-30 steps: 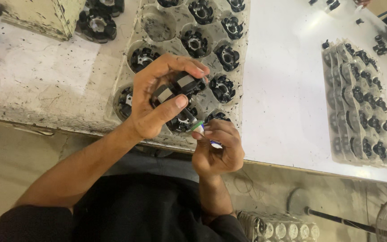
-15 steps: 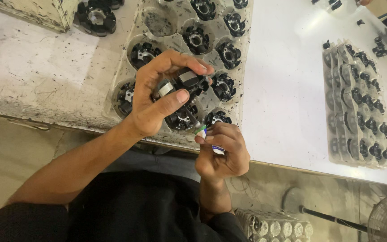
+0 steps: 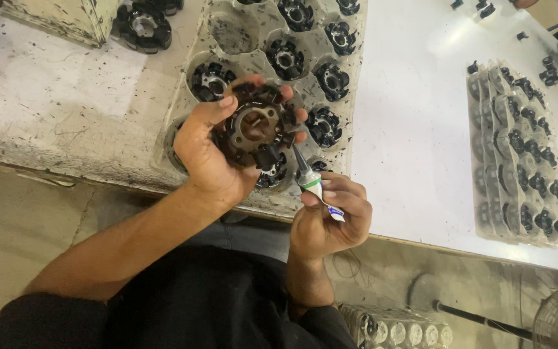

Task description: The person picks black circular rotor components one at a time from a plastic tray, holds each in one hand, and squeezes adhesive from a small tube onto the metal hub of each part, then places the treated part back into the tray and reaches for the next one.

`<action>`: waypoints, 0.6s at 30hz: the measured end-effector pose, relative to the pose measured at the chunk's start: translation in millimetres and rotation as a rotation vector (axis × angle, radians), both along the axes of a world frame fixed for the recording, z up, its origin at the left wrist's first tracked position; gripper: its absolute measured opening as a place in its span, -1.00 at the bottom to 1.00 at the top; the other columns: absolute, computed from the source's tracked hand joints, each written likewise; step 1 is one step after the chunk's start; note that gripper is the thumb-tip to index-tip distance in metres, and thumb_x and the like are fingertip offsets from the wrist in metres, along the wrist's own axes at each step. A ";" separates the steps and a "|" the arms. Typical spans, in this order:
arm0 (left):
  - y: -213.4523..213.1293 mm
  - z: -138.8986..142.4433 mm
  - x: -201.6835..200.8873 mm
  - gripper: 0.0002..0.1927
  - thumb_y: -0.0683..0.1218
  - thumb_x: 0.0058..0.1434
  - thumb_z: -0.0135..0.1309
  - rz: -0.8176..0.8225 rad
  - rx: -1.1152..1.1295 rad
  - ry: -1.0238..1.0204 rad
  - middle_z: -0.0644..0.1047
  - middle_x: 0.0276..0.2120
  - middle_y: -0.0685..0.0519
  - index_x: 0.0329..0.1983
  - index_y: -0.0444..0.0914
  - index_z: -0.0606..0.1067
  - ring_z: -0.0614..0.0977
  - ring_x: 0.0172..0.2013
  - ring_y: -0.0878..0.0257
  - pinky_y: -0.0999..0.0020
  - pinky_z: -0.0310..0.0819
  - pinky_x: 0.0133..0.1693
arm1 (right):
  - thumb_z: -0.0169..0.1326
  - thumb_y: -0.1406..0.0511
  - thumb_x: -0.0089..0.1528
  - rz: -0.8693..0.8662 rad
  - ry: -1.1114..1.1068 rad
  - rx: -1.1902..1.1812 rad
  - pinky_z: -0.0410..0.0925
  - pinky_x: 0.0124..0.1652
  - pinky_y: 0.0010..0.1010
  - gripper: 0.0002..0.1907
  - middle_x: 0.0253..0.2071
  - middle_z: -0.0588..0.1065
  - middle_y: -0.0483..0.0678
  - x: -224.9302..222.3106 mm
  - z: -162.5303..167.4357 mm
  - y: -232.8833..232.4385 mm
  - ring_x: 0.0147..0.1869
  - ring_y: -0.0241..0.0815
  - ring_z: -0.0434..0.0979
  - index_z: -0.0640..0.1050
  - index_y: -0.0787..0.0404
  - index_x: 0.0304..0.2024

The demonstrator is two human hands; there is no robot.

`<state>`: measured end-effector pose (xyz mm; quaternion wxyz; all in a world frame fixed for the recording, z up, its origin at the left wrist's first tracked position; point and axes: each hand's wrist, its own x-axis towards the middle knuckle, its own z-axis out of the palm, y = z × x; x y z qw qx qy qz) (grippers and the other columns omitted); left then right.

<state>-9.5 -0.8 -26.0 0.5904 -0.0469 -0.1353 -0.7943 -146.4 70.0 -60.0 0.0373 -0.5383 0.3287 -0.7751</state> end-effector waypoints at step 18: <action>9.2 -7.5 -5.5 -0.60 0.05 0.20 0.04 -0.127 0.297 0.022 0.56 -0.07 -0.21 -0.01 -0.31 0.44 0.62 -0.04 -0.16 -0.06 0.58 0.03 | 0.32 0.62 0.11 -0.178 0.363 0.178 0.40 -0.26 -0.52 -0.67 -0.30 0.53 0.04 8.8 22.8 6.4 -0.22 -0.18 0.53 0.43 0.29 -0.27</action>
